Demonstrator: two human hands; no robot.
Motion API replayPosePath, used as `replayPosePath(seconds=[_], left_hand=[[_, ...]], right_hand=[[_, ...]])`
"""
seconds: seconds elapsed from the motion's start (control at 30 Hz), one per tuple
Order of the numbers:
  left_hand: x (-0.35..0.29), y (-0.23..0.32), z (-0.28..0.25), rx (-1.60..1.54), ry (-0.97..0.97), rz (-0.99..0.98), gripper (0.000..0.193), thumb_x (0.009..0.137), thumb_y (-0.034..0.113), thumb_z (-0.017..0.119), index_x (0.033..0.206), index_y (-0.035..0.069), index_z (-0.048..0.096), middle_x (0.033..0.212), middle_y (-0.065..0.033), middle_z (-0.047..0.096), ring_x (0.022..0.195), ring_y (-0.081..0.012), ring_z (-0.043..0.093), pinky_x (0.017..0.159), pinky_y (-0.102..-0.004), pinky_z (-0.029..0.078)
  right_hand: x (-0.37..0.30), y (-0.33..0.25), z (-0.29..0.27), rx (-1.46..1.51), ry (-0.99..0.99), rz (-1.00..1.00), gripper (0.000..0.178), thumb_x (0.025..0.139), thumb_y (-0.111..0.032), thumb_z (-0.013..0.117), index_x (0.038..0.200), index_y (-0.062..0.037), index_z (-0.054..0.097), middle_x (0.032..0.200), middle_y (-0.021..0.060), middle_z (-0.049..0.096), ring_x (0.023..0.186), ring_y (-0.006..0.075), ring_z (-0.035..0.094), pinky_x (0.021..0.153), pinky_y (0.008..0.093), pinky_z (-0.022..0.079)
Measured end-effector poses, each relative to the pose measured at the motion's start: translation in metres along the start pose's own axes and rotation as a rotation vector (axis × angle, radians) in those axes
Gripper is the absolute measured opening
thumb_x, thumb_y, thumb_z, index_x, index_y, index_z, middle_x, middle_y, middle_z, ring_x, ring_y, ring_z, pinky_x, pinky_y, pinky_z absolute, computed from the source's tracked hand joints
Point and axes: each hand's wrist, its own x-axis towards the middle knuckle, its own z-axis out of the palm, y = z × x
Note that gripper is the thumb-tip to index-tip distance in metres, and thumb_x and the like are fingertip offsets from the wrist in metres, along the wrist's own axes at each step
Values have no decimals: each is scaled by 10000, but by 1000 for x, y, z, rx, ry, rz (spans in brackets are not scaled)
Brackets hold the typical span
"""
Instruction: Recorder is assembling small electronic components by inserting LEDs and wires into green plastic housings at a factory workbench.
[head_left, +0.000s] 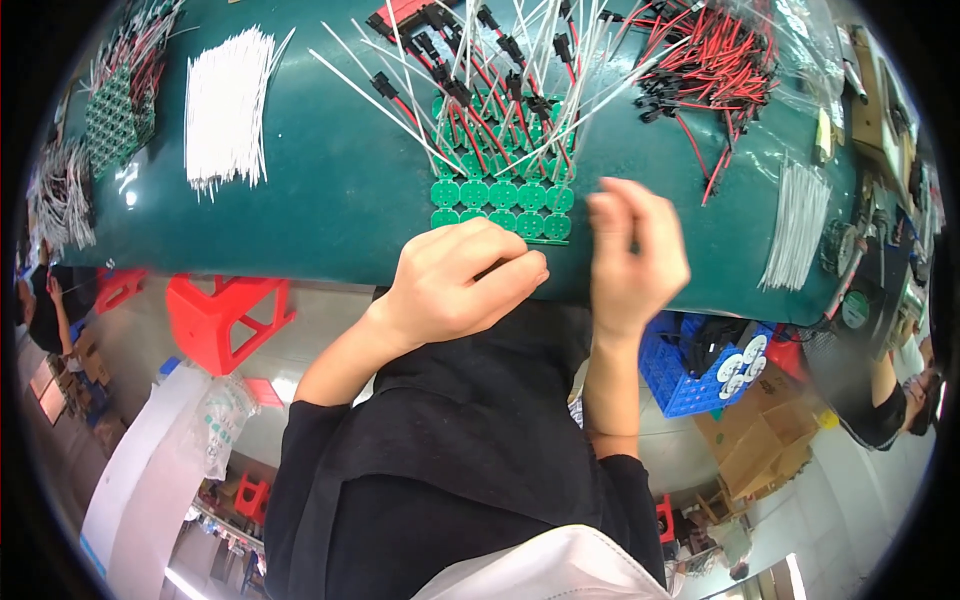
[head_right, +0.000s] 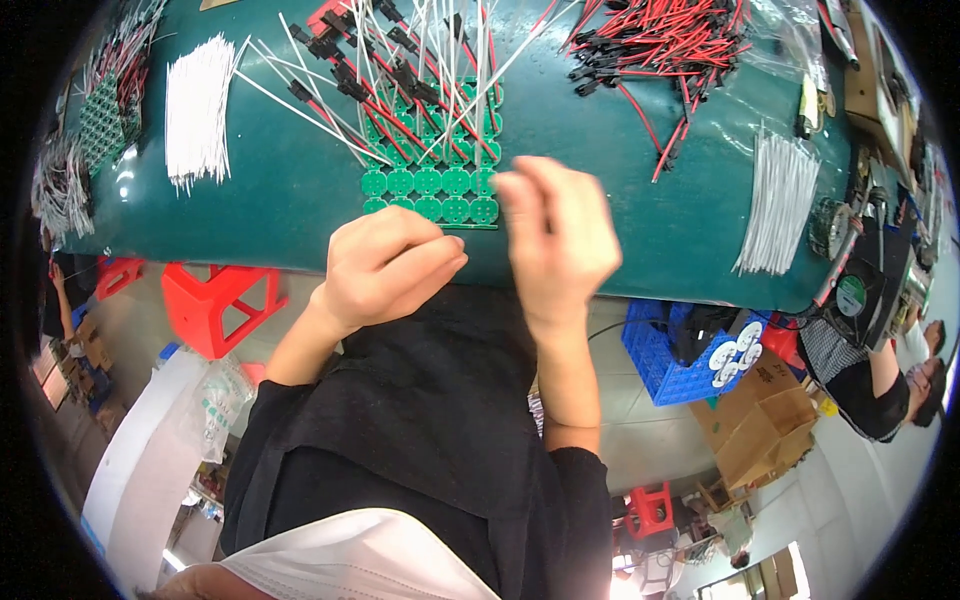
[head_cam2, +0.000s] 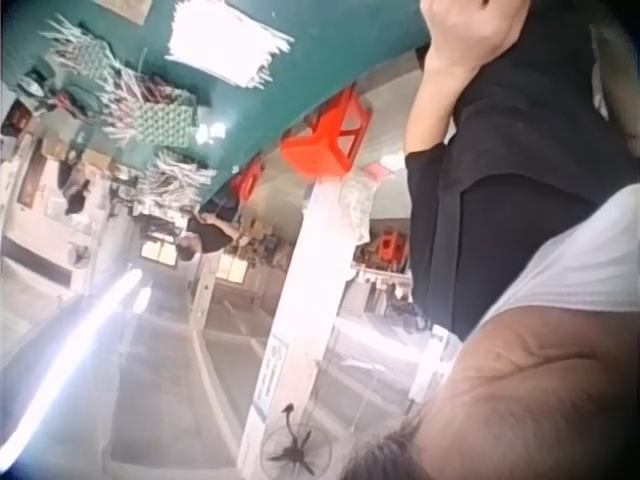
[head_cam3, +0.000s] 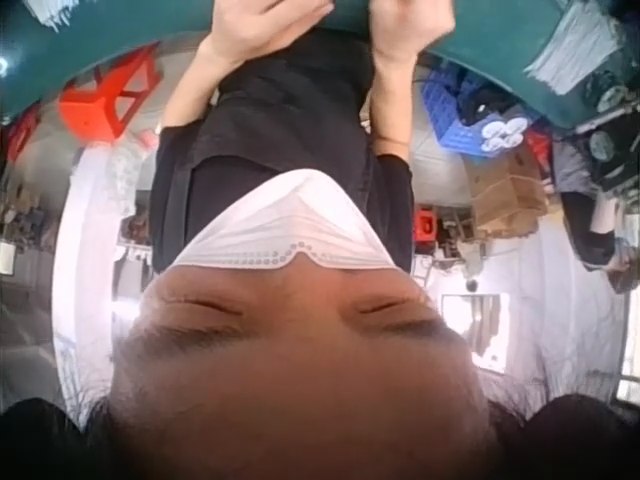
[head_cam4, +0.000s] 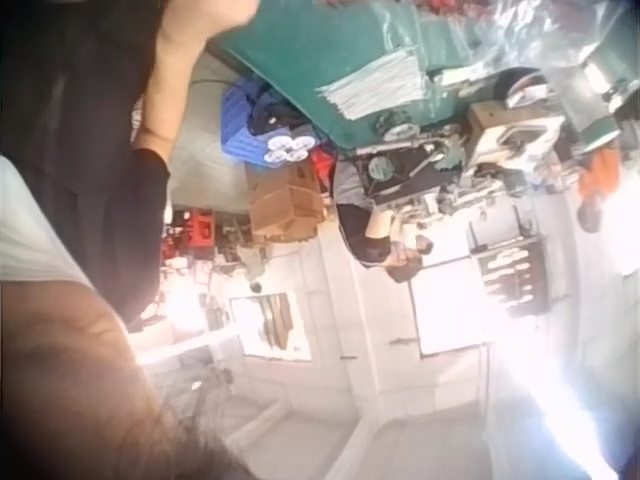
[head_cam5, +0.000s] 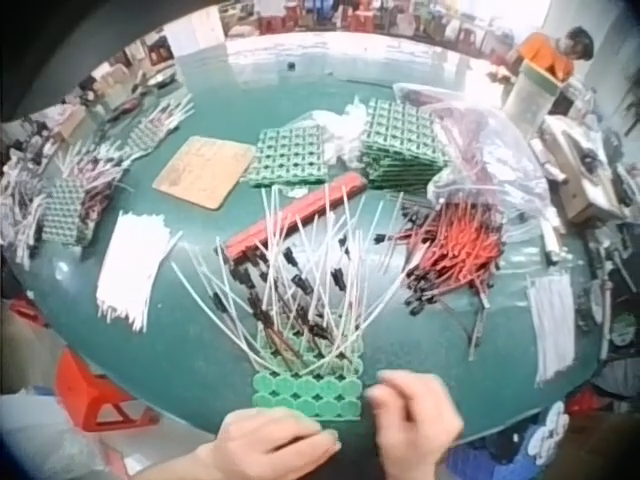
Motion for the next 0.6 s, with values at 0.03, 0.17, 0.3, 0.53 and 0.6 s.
replayPosePath(seconds=[0.03,0.17,0.3,0.53,0.6], left_hand=[[1,-1,1,38,-47,21,204,699,67,751,878,90,655,817,-13,601,646,-175,592,537,-286,478],[4,-6,5,114,-144,-17,270,708,22,756,962,97,703,916,-27,615,739,-185,576,642,-310,476],[4,-7,4,120,-154,-60,291,707,1,740,982,89,708,941,-29,617,755,-187,562,667,-309,470],[12,-15,-11,155,-90,-130,270,717,-26,743,961,84,713,962,-52,621,737,-195,552,676,-309,470],[14,-9,-15,148,-99,-145,263,713,-24,748,954,75,716,931,-51,627,747,-197,571,681,-313,475]], right_hand=[[0,8,-11,-28,29,203,73,886,-82,697,910,-18,671,785,72,659,671,174,638,592,282,504],[31,48,-55,-374,-9,369,202,943,-221,635,982,-23,649,844,97,630,698,205,609,621,341,490],[29,61,-60,-646,-209,330,241,893,-273,678,923,-50,590,797,85,586,684,267,579,644,411,483],[2,29,-58,-336,-209,477,116,873,-115,681,850,-35,600,707,41,566,584,154,532,577,302,465],[-6,23,-55,-101,-143,586,110,894,-98,675,873,-17,603,737,26,585,580,95,510,550,255,443]])
